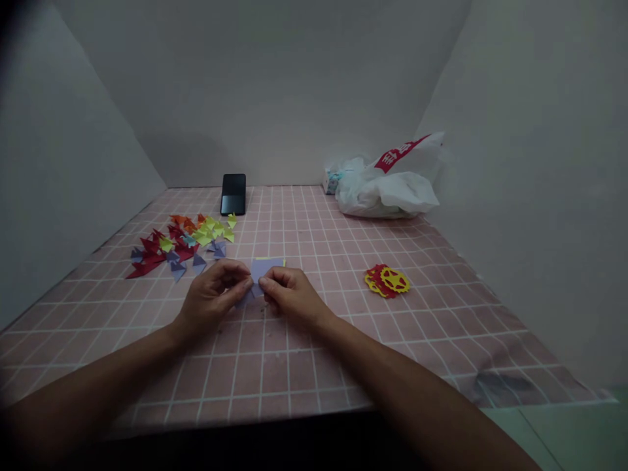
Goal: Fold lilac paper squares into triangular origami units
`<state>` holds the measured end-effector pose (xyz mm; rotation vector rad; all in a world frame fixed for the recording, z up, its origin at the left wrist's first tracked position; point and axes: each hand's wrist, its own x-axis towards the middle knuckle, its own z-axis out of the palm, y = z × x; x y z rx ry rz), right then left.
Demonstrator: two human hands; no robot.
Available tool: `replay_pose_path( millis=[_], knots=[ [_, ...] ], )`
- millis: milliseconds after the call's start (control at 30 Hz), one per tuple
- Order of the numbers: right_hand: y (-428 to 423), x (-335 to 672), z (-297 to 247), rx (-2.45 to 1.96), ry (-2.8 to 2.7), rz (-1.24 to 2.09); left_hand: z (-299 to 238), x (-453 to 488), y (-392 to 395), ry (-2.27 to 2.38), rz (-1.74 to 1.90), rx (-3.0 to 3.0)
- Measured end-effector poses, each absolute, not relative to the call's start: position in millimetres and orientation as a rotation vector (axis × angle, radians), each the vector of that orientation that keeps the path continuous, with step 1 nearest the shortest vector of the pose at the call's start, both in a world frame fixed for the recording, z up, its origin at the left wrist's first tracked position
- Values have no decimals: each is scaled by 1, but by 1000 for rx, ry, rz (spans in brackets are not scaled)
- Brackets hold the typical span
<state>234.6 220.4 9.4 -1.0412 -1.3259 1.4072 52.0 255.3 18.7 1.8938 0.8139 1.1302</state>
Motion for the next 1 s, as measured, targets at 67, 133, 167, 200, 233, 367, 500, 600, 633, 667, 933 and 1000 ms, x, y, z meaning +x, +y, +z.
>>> replay_pose_path(
  millis=[67,133,167,200,233,367,500,600,633,667,933,1000],
  knots=[
    [219,234,11,-1078,-1364,1355,19,52,255,823,1127,1862],
    [217,233,12,-1140,-1426,1242,21,53,256,823,1115,1811],
    [216,233,13,-1172,-1459,1174,21,53,256,821,1106,1781],
    [216,233,14,-1201,-1490,1112,21,54,257,818,1095,1748],
    [216,233,14,-1223,-1512,1065,22,54,258,812,1086,1715],
    [219,234,16,-1230,-1584,1056,21,56,260,794,1027,1629],
    [221,236,15,-1150,-1573,1140,21,57,257,786,995,1632],
    [220,236,15,-1125,-1560,1174,22,56,254,789,961,1641],
    [219,236,15,-1126,-1560,1164,23,56,254,792,943,1644],
    [219,236,16,-1128,-1563,1147,24,55,255,798,912,1653],
    [217,234,19,-1155,-1479,1175,32,53,259,870,779,1766],
    [219,234,16,-1144,-1385,1286,30,52,259,863,794,1732]
  ],
)
